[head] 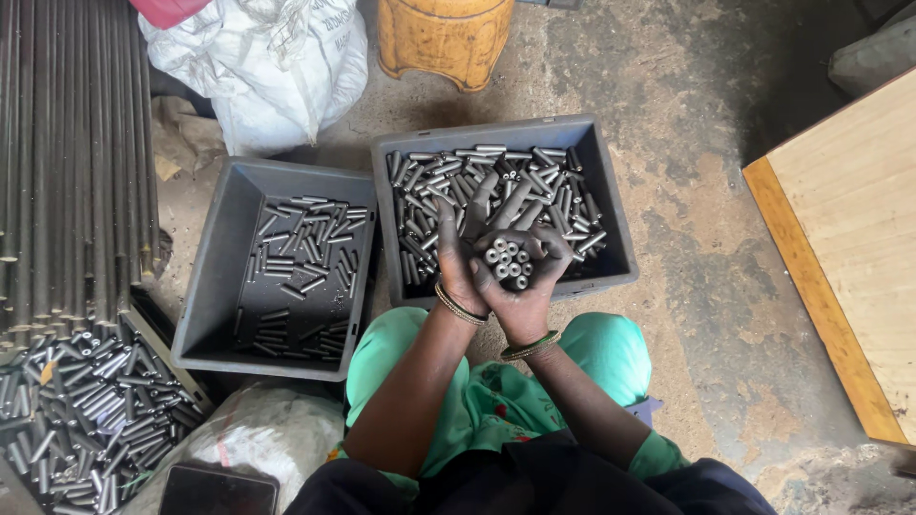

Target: The person sits on the floor between plastic crates filled with small dark metal cylindrical parts and picks parts one at a time from one crate into another. They occasionally lift a handful of parts to view them before dropping them into the destination crate, continuing the transfer throughout the clip.

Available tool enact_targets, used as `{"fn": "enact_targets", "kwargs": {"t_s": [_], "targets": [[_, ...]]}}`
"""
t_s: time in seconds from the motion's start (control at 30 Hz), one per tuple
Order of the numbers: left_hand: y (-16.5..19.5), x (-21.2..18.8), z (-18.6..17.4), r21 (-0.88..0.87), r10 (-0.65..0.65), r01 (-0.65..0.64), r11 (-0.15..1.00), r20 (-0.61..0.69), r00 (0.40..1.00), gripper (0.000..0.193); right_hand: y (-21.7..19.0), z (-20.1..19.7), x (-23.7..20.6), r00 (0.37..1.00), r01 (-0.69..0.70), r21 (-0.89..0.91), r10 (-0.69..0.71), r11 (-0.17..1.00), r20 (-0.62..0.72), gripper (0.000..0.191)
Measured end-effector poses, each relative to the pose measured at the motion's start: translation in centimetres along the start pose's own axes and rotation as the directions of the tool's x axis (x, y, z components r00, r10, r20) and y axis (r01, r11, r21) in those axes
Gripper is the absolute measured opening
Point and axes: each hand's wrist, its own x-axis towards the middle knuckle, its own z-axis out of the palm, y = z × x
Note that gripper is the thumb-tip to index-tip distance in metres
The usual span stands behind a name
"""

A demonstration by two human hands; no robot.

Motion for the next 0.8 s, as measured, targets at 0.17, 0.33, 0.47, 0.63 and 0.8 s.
{"fn": "enact_targets", "kwargs": {"t_s": [0.17,0.33,0.47,0.63,0.8], "targets": [[1.1,-1.4,-1.0,-0.019,-0.034,0.033,0.999,-0.050,0.998,0.081,-0.7,0.2,-0.5,0.993,-0.083,-0.005,0.082,0.997,-0.085,0.079],[2.5,-4.6,-3.5,0.145,-0.082,0.108,0.983,-0.176,0.981,0.065,-6.7,-5.2,-0.3,0.973,0.031,-0.167,-0.068,0.985,-0.219,0.079],[2.4,-7.8,-5.4,0.136,-0.073,0.107,0.985,-0.232,0.970,0.058,-13.9,-11.7,-0.2,0.946,0.101,-0.074,-0.119,0.992,-0.300,0.072],[0.7,-9.7,-4.3,0.191,-0.022,0.097,0.977,-0.363,0.932,0.056,-21.2,-23.0,0.5,0.929,0.273,-0.215,-0.315,0.938,-0.196,0.048],[0.2,-9.6,-2.2,0.264,0.116,0.024,0.964,-0.500,0.858,0.062,-27.0,-35.9,1.1,0.991,0.131,-0.502,-0.116,0.855,0.061,0.021]]}}
